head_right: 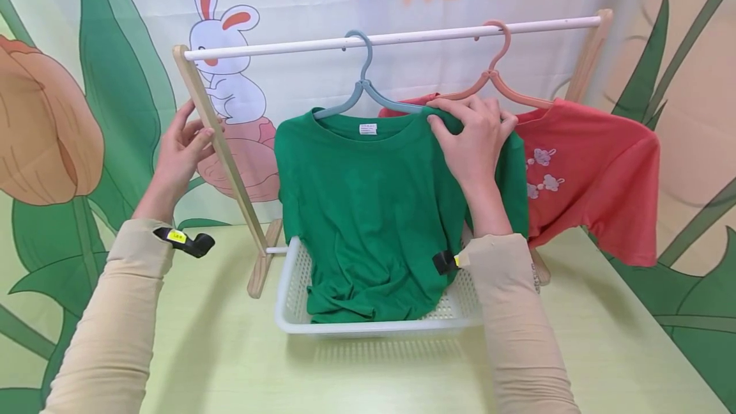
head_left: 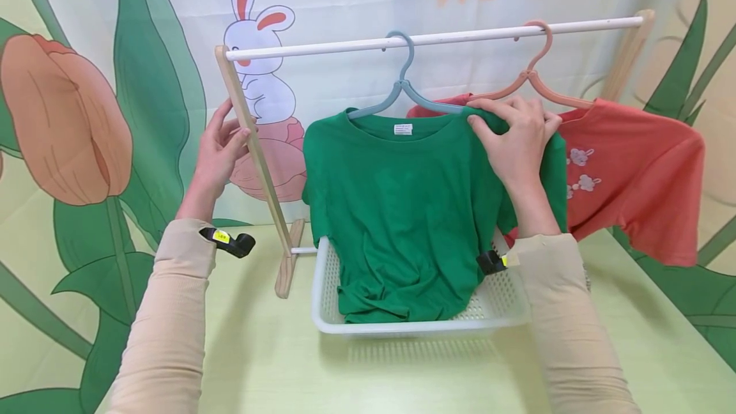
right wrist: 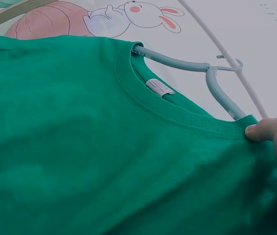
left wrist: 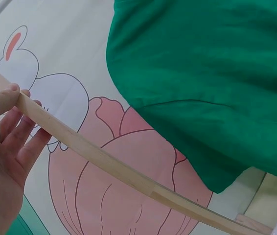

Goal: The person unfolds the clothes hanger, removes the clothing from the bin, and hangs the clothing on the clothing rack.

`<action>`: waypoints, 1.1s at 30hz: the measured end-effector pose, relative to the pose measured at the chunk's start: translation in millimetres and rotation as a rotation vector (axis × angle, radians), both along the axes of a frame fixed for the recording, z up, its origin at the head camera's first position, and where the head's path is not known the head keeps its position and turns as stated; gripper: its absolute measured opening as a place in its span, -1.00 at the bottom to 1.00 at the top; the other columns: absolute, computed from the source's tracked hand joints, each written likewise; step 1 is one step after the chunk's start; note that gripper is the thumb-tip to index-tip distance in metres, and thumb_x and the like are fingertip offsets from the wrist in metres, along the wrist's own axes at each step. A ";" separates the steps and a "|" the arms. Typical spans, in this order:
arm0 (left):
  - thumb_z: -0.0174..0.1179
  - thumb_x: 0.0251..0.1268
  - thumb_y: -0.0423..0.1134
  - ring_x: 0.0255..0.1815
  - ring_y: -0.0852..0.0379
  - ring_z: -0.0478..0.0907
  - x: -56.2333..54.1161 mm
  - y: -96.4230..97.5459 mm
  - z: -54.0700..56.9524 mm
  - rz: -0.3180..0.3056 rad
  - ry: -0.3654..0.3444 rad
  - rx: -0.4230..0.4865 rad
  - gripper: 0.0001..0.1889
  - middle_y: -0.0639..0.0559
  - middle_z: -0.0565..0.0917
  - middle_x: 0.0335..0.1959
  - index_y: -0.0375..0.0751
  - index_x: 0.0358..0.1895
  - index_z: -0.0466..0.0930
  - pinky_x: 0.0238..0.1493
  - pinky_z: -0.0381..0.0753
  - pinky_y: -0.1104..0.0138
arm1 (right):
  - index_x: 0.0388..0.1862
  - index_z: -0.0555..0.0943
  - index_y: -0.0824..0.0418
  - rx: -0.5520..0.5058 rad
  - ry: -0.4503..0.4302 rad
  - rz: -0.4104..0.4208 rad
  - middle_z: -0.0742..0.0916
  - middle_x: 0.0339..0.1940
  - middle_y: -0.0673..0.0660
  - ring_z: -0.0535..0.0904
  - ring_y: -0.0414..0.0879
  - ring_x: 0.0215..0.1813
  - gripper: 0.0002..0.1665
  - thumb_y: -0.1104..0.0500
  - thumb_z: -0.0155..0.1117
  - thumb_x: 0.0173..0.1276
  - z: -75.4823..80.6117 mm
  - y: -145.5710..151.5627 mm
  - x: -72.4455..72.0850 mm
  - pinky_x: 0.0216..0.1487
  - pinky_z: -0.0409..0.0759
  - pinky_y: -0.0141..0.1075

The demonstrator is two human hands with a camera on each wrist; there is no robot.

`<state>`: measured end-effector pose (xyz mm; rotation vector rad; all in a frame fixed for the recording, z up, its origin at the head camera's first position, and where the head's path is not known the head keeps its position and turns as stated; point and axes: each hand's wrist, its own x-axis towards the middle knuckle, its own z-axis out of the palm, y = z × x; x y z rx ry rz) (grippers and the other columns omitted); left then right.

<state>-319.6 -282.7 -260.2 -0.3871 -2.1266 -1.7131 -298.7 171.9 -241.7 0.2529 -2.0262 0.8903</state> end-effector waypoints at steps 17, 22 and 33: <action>0.08 0.49 -0.22 0.33 -0.08 0.48 -2.7 -1.7 -1.4 -0.001 -0.006 0.017 -0.37 -0.01 0.56 0.23 0.38 0.50 0.15 0.30 0.51 0.07 | 0.19 0.66 -0.10 -0.002 0.180 0.087 0.71 0.19 0.04 0.53 0.01 0.24 -0.44 0.08 0.53 0.17 2.3 -16.4 25.1 0.38 0.09 -0.05; 0.08 0.48 -0.21 0.31 -0.04 0.49 -2.1 -2.1 -1.7 -0.003 0.001 0.021 -0.38 0.05 0.57 0.20 0.38 0.50 0.16 0.30 0.51 0.09 | 0.12 0.71 0.04 0.075 0.337 0.191 0.74 0.13 0.10 0.56 0.06 0.18 -0.47 0.16 0.57 0.11 -3.1 -39.4 33.6 0.30 0.16 -0.01; 0.08 0.48 -0.22 0.32 -0.04 0.48 -2.1 -0.8 -1.0 -0.006 -0.006 0.028 -0.37 0.09 0.57 0.19 0.37 0.51 0.15 0.35 0.41 -0.06 | 0.15 0.68 0.03 0.511 0.363 0.447 0.75 0.10 0.07 0.58 0.00 0.17 -0.48 0.05 0.52 0.18 -49.5 -92.2 33.7 0.10 0.36 0.01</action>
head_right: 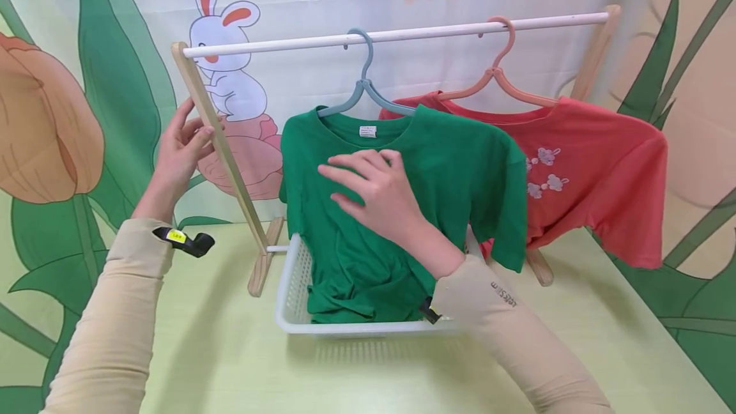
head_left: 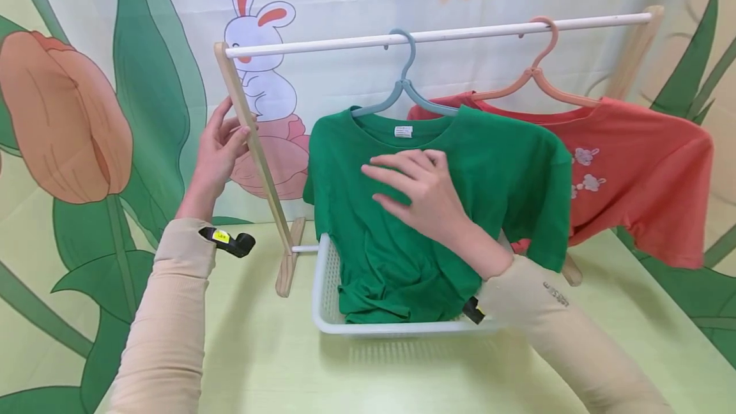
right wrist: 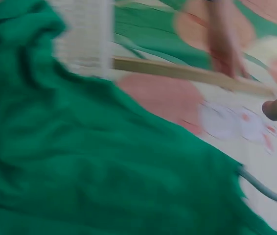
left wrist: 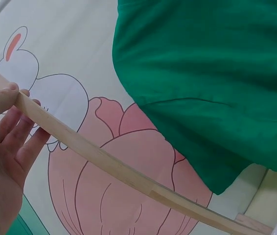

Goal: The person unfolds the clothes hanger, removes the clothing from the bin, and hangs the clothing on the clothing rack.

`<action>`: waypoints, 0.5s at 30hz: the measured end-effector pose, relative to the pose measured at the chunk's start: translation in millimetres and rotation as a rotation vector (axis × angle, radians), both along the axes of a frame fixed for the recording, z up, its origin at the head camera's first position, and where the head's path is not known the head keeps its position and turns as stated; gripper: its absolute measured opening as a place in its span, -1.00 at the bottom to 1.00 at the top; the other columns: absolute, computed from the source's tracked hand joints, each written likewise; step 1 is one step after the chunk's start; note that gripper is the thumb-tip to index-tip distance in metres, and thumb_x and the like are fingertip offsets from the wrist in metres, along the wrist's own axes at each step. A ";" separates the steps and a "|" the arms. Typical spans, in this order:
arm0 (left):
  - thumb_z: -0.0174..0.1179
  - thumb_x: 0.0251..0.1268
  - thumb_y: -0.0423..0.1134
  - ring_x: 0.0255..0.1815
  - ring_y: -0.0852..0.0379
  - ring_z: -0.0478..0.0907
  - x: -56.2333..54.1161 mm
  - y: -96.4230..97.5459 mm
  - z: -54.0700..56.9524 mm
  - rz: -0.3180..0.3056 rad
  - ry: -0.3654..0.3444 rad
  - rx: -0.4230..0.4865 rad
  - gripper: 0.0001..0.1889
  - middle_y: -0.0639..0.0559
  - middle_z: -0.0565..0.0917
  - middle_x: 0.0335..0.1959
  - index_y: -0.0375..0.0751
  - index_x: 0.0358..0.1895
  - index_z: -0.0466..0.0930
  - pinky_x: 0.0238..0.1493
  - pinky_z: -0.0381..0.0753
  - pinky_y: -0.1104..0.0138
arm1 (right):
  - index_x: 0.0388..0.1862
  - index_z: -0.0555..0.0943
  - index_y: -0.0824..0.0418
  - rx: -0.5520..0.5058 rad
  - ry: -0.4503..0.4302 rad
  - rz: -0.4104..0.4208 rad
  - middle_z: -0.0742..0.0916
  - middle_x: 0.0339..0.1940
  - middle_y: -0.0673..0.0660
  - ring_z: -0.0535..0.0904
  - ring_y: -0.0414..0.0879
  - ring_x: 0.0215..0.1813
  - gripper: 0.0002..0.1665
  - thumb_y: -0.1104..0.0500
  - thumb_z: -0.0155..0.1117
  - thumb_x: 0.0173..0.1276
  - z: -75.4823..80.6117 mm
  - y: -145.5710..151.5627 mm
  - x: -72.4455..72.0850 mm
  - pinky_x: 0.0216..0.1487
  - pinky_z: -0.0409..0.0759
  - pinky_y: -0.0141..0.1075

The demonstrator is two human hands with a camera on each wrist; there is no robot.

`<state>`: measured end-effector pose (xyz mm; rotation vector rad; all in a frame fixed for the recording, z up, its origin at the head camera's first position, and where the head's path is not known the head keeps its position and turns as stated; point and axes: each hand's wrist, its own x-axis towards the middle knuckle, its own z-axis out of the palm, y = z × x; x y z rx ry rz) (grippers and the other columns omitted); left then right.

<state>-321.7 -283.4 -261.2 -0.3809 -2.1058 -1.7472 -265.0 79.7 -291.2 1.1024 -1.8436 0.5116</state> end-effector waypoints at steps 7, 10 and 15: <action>0.08 0.48 -0.25 0.30 0.01 0.51 8.5 5.2 6.1 -0.012 0.000 0.010 -0.36 -0.14 0.53 0.28 0.33 0.52 0.15 0.34 0.43 -0.02 | 0.08 0.71 -0.03 0.274 -0.093 0.186 0.77 0.04 -0.05 0.60 -0.14 0.08 -0.53 0.02 0.53 0.16 -46.3 -18.7 -9.9 0.05 0.40 -0.15; 0.08 0.49 -0.21 0.34 -0.07 0.48 1.3 3.2 2.8 -0.006 0.003 -0.001 -0.37 -0.25 0.46 0.34 0.37 0.51 0.14 0.34 0.42 -0.04 | 0.05 0.72 -0.04 0.375 -0.159 0.259 0.77 0.02 -0.08 0.59 -0.19 0.05 -0.55 0.00 0.53 0.15 -62.8 -20.0 -13.8 0.03 0.40 -0.20; 0.07 0.50 -0.20 0.36 -0.09 0.46 -0.4 1.0 -1.2 0.015 -0.005 -0.010 -0.38 -0.26 0.44 0.35 0.41 0.51 0.14 0.35 0.40 -0.09 | 0.06 0.71 -0.12 0.572 -0.329 0.293 0.74 0.07 -0.09 0.52 -0.19 0.07 -0.55 -0.08 0.51 0.16 -86.1 -21.2 -12.8 0.07 0.36 -0.20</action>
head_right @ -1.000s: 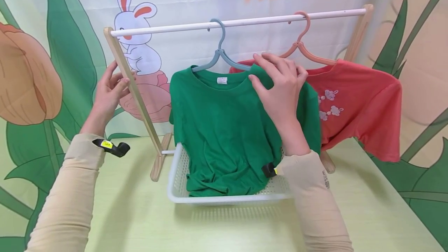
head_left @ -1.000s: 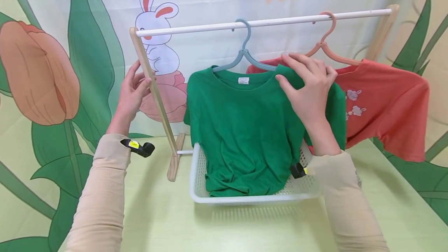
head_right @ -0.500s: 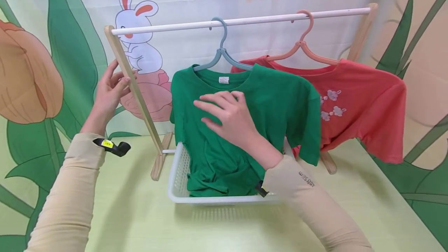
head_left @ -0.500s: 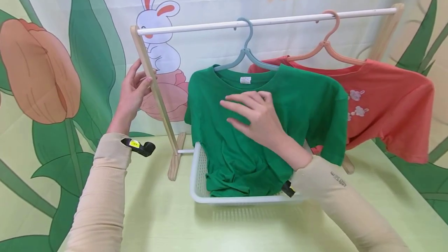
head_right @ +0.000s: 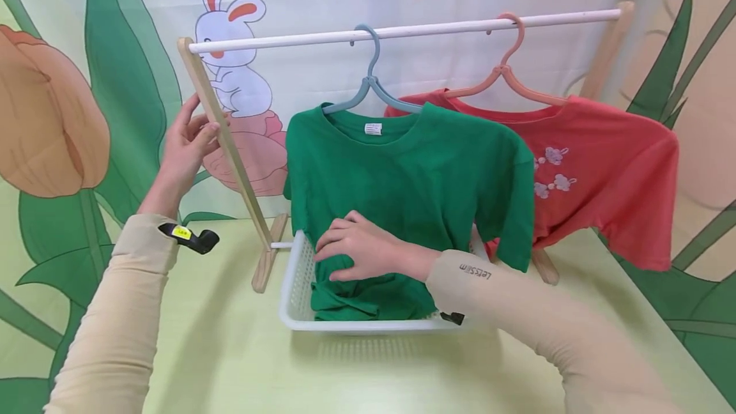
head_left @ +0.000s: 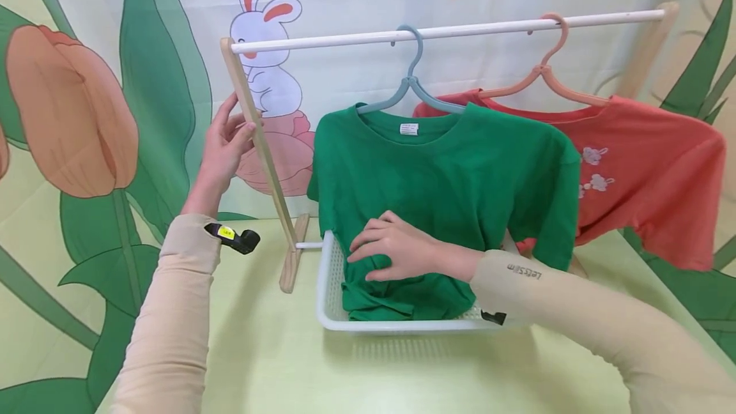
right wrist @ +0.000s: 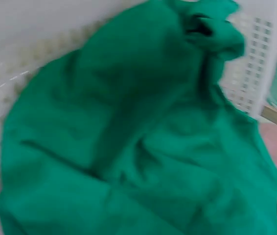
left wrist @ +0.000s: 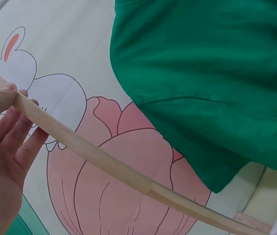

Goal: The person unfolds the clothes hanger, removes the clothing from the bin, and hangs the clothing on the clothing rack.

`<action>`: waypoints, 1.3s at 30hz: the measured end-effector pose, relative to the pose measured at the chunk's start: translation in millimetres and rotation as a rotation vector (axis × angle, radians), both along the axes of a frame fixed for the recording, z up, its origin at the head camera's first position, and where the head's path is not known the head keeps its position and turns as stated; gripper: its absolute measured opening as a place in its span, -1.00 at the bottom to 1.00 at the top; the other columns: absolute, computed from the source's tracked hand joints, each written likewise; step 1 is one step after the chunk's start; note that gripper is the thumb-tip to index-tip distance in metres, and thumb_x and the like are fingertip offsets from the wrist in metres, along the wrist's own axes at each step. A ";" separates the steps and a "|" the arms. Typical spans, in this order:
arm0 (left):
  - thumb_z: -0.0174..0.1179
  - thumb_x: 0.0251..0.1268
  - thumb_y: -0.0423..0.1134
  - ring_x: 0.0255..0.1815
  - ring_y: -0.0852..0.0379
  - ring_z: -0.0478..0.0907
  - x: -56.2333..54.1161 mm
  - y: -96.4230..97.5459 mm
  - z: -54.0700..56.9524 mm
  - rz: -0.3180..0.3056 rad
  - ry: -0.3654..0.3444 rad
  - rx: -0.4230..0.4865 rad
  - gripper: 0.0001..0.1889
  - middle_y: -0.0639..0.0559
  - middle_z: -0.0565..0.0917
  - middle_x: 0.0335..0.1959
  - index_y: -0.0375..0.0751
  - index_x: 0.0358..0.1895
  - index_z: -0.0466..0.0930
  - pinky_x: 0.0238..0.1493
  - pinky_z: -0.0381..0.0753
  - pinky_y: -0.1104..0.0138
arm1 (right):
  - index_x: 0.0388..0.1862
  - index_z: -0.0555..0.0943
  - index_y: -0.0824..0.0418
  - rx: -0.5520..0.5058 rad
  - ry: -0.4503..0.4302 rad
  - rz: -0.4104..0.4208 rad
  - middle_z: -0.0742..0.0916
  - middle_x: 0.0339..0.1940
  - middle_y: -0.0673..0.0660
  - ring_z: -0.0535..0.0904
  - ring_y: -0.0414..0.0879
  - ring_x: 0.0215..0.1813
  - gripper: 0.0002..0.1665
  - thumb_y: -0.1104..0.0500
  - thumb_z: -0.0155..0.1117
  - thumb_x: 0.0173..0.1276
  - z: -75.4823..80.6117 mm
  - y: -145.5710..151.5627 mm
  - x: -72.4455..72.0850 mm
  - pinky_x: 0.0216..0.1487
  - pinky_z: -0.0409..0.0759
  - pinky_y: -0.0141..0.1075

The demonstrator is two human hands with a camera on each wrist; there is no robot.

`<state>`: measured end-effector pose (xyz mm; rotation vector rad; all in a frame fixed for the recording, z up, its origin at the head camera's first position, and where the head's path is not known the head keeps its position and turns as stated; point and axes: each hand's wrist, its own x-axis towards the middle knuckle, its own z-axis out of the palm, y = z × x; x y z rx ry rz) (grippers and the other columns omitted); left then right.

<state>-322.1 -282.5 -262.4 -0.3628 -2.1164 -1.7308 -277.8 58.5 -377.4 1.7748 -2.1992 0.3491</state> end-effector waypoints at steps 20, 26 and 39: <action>0.04 0.51 -0.20 0.39 -0.10 0.43 4.3 -0.9 1.3 0.017 -0.014 -0.003 -0.38 -0.27 0.42 0.37 0.41 0.51 0.11 0.38 0.39 -0.11 | -0.23 0.71 -0.10 0.563 -0.456 -0.103 0.73 -0.23 -0.18 0.57 -0.29 -0.13 -0.87 0.01 0.46 0.24 -37.7 -11.8 -12.6 -0.03 0.55 -0.45; 0.04 0.52 -0.19 0.41 -0.14 0.41 4.9 -1.4 2.1 0.010 -0.009 -0.005 -0.38 -0.28 0.41 0.38 0.40 0.52 0.10 0.38 0.38 -0.11 | -0.35 0.66 0.03 0.465 -0.628 -0.095 0.72 -0.39 -0.12 0.57 -0.35 -0.31 -0.91 0.19 0.44 0.25 -20.6 -12.9 -20.1 -0.18 0.56 -0.48; 0.04 0.51 -0.20 0.41 -0.13 0.41 7.8 1.7 2.6 0.014 -0.011 -0.009 -0.38 -0.25 0.43 0.36 0.43 0.51 0.12 0.39 0.37 -0.12 | -0.28 0.66 0.12 -0.045 -0.523 -0.324 0.73 -0.34 0.05 0.60 -0.12 -0.24 -0.90 0.20 0.42 0.26 69.4 12.3 -73.8 -0.08 0.61 -0.24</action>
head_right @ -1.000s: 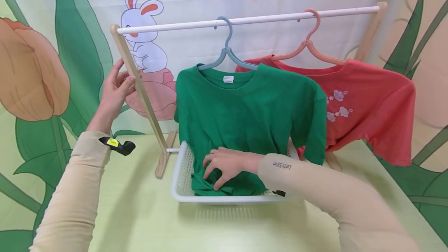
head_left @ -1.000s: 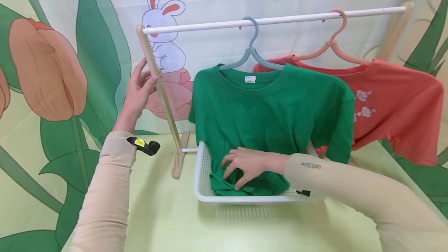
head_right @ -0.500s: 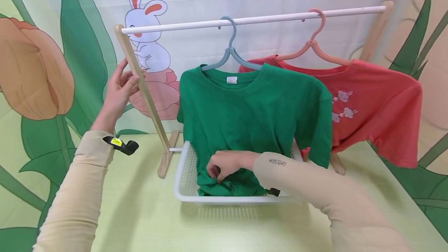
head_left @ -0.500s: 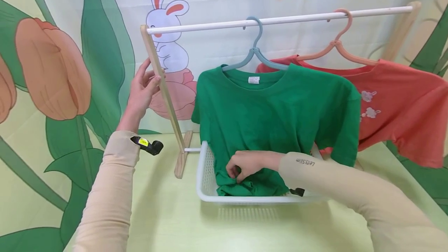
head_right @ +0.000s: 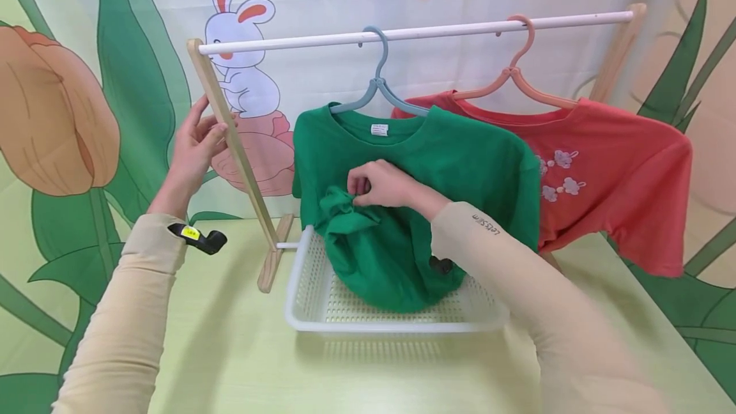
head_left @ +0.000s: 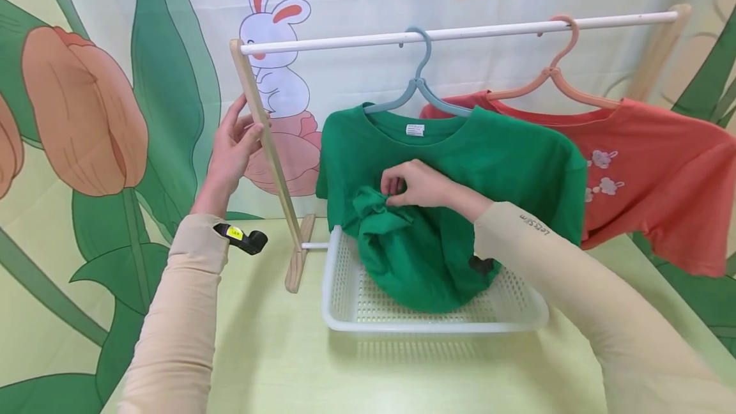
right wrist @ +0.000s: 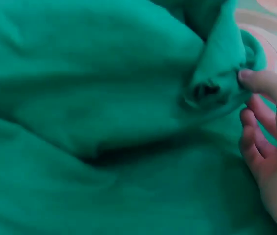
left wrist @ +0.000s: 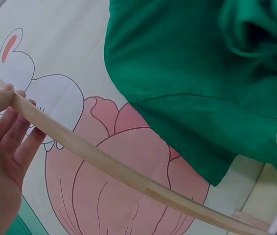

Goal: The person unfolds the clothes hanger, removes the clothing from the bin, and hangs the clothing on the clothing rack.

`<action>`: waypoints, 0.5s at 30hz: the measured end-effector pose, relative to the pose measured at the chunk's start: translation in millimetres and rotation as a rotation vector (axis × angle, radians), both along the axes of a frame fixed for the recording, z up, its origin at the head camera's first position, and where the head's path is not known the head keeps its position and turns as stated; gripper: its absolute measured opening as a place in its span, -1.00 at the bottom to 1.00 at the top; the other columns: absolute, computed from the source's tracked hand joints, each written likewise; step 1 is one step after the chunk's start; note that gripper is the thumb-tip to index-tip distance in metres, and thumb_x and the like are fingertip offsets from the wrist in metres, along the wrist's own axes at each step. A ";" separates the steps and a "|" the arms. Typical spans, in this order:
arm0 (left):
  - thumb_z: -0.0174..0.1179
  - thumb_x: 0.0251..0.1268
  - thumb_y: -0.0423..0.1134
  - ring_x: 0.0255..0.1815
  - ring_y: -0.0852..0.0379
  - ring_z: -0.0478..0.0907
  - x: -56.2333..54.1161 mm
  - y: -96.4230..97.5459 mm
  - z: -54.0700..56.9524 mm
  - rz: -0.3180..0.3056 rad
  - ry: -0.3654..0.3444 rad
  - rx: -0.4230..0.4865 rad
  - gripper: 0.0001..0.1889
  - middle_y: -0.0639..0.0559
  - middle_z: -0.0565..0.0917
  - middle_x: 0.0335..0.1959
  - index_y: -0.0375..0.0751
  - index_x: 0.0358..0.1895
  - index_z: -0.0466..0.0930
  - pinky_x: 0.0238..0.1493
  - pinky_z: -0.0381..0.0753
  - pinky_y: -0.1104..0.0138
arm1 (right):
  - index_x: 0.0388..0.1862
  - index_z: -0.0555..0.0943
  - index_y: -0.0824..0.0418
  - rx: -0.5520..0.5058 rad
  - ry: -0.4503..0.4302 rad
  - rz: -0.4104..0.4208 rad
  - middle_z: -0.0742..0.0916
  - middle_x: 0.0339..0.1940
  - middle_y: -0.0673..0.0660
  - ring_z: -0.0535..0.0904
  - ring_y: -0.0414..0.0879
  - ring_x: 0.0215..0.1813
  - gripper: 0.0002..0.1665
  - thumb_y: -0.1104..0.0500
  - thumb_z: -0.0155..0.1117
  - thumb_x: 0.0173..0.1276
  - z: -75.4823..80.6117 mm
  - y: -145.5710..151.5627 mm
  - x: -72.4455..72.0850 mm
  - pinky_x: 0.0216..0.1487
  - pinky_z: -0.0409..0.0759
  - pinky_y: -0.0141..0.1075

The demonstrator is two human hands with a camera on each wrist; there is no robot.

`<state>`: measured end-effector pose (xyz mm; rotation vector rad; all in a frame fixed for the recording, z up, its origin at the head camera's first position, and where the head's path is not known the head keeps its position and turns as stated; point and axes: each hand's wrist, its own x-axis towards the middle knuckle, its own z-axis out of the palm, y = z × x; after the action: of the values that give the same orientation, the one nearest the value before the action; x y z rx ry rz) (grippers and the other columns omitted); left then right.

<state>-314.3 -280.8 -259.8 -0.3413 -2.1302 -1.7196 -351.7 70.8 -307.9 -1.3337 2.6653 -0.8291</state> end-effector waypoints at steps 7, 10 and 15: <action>0.04 0.52 -0.19 0.42 -0.15 0.40 0.4 -0.2 -0.1 0.003 0.005 -0.005 -0.37 -0.29 0.41 0.38 0.40 0.52 0.10 0.39 0.37 -0.13 | -0.19 0.61 0.24 -0.288 0.094 -0.358 0.68 -0.26 0.19 0.62 0.00 -0.25 -0.87 0.23 0.34 0.34 1.7 -4.2 -16.8 -0.10 0.65 -0.17; 0.04 0.51 -0.19 0.42 -0.17 0.40 0.5 -0.6 -0.9 0.005 0.009 -0.001 -0.37 -0.26 0.43 0.37 0.38 0.53 0.10 0.38 0.37 -0.13 | -0.12 0.63 0.24 -0.301 0.040 -0.397 0.71 -0.20 0.20 0.67 0.01 -0.21 -0.84 0.21 0.31 0.38 -16.5 -11.9 -18.6 -0.10 0.69 -0.16; 0.06 0.51 -0.20 0.39 -0.14 0.43 -0.1 -0.8 -2.4 0.003 0.019 0.009 -0.37 -0.23 0.46 0.34 0.37 0.52 0.12 0.37 0.38 -0.11 | 0.16 0.64 0.18 -0.173 -0.127 -0.260 0.71 0.13 0.19 0.66 0.06 0.14 -0.62 0.17 0.31 0.39 -50.5 -20.6 -16.0 0.19 0.63 -0.12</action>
<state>-314.4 -281.6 -262.2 -0.3502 -2.1074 -1.7172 -367.6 50.2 -358.4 -0.9346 2.7537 -1.1533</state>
